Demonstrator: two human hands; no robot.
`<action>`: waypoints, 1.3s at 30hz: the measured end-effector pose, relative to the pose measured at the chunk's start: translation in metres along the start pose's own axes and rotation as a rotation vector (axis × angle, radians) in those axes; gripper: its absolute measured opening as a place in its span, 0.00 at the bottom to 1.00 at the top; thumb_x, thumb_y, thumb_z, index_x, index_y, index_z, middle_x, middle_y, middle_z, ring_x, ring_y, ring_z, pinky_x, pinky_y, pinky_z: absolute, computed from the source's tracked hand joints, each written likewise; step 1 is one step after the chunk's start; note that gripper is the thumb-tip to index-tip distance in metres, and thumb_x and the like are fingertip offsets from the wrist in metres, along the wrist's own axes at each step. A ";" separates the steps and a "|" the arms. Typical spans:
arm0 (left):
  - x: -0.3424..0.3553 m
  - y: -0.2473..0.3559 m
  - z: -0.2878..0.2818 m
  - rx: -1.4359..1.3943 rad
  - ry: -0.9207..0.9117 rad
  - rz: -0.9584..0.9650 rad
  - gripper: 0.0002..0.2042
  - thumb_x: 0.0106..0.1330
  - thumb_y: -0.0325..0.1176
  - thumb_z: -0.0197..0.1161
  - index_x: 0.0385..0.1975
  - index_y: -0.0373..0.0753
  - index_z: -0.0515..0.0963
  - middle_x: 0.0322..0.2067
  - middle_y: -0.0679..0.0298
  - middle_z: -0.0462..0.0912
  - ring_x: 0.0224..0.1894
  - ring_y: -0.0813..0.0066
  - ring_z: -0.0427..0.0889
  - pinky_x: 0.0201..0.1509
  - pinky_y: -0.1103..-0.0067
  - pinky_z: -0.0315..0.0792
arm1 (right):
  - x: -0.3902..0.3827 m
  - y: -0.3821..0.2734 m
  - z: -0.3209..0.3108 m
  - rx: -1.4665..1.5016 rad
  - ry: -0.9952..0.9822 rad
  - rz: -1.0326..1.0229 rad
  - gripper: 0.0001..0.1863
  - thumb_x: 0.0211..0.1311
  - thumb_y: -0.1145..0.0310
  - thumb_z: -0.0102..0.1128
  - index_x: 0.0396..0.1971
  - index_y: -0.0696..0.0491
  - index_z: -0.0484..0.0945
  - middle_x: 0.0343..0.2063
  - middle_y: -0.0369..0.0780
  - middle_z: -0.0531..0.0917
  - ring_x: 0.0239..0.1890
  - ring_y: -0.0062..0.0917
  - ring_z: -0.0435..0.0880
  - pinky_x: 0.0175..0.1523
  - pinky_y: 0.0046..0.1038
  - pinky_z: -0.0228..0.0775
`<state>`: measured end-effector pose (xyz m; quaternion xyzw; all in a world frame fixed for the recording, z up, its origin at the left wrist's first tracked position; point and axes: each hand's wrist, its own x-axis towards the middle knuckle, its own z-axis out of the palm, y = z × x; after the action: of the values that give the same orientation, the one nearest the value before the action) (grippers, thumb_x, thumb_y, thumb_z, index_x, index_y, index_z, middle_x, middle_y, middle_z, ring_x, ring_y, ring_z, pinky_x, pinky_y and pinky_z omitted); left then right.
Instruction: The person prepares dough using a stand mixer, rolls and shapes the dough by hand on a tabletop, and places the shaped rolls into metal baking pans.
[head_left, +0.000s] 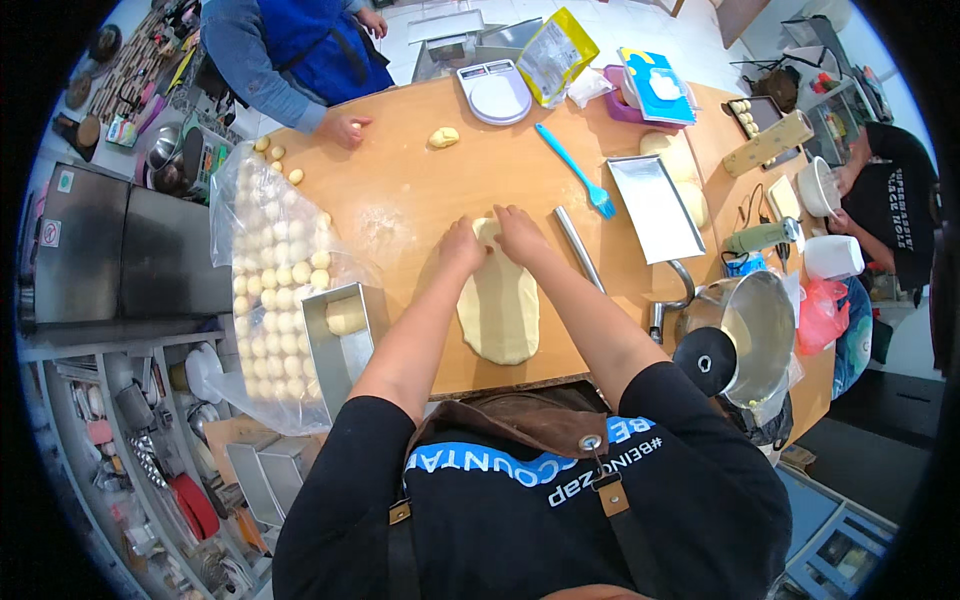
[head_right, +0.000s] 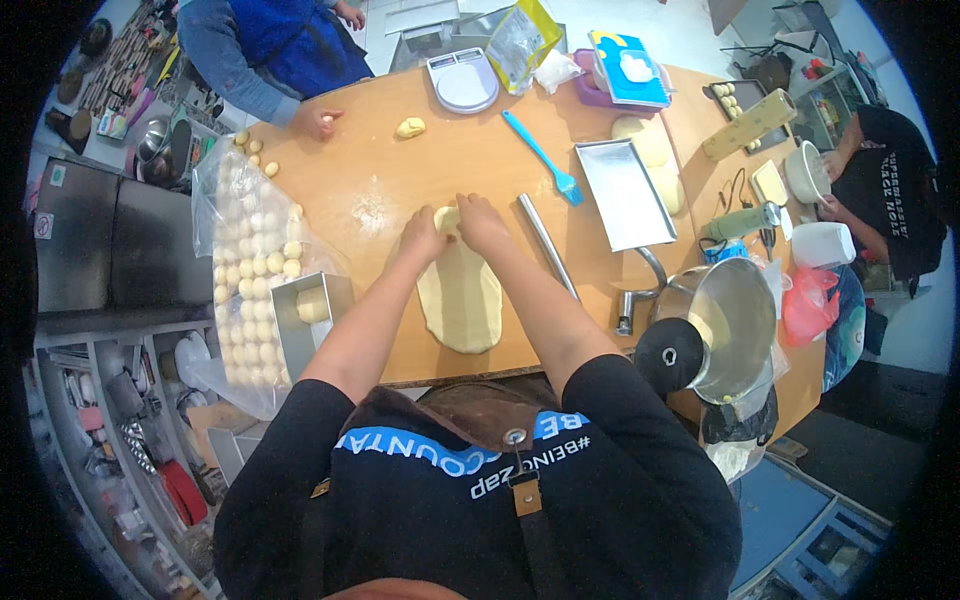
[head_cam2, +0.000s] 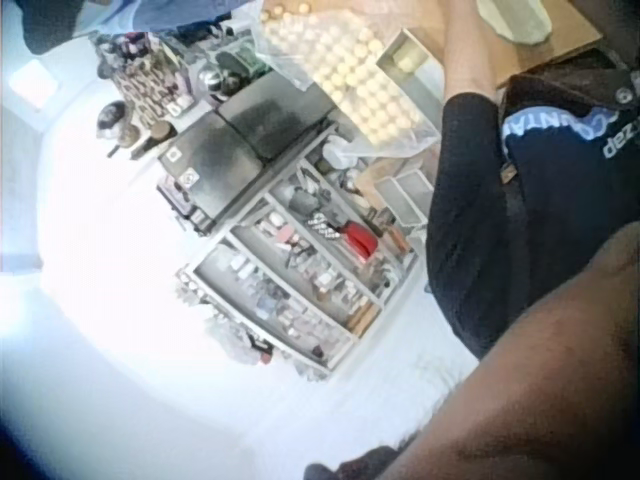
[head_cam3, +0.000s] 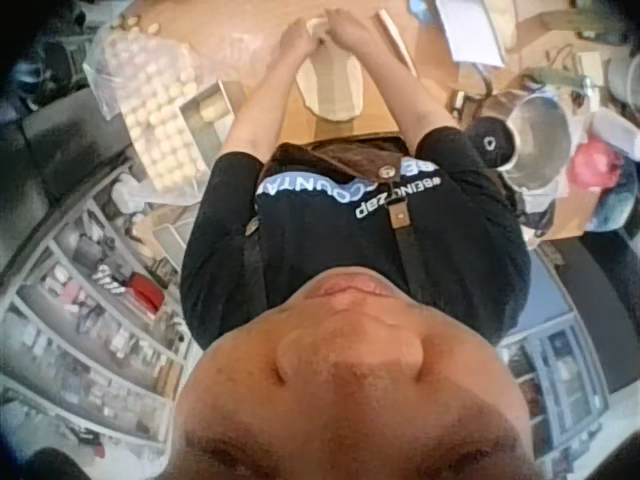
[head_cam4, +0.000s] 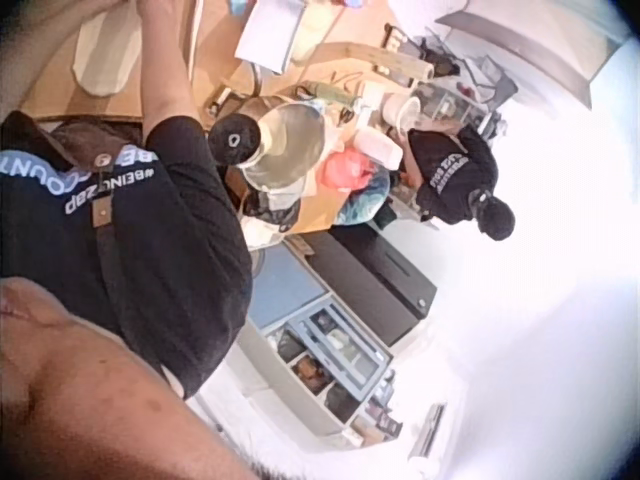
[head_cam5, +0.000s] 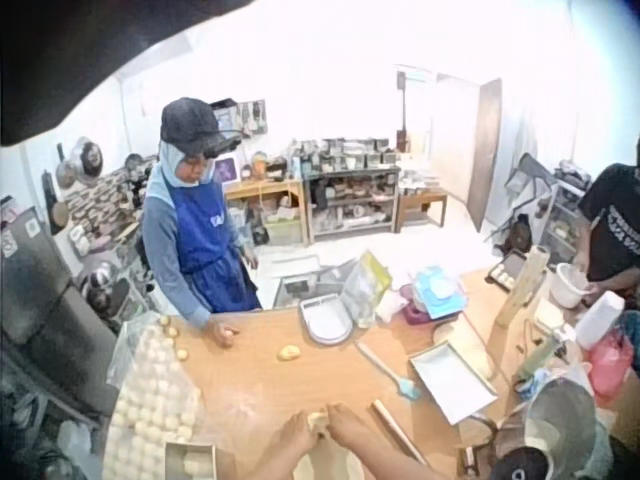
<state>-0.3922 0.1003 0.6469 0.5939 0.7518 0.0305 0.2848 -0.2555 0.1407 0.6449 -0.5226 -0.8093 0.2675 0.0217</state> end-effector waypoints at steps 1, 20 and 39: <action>0.005 0.000 -0.006 -0.082 -0.122 -0.079 0.35 0.55 0.40 0.65 0.60 0.33 0.58 0.54 0.52 0.68 0.58 0.56 0.67 0.61 0.67 0.63 | 0.003 -0.004 -0.006 0.040 -0.125 0.051 0.22 0.57 0.71 0.55 0.53 0.57 0.68 0.52 0.46 0.72 0.57 0.37 0.69 0.58 0.36 0.65; -0.029 -0.021 -0.004 -0.065 0.296 0.446 0.21 0.50 0.52 0.68 0.26 0.36 0.77 0.26 0.58 0.79 0.31 0.60 0.79 0.34 0.69 0.72 | -0.037 0.026 -0.004 0.071 0.006 -0.289 0.14 0.55 0.70 0.58 0.44 0.54 0.78 0.32 0.44 0.80 0.35 0.36 0.78 0.40 0.32 0.70; -0.186 0.042 -0.134 -0.301 0.323 1.033 0.19 0.46 0.49 0.70 0.15 0.39 0.73 0.15 0.64 0.72 0.18 0.67 0.73 0.21 0.74 0.65 | -0.206 -0.069 -0.182 0.406 -0.035 -0.521 0.07 0.54 0.77 0.56 0.34 0.57 0.78 0.28 0.42 0.80 0.34 0.36 0.79 0.38 0.32 0.70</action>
<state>-0.3936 -0.0179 0.8483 0.8256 0.3844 0.3637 0.1958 -0.1620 0.0176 0.8826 -0.2782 -0.8461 0.4178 0.1793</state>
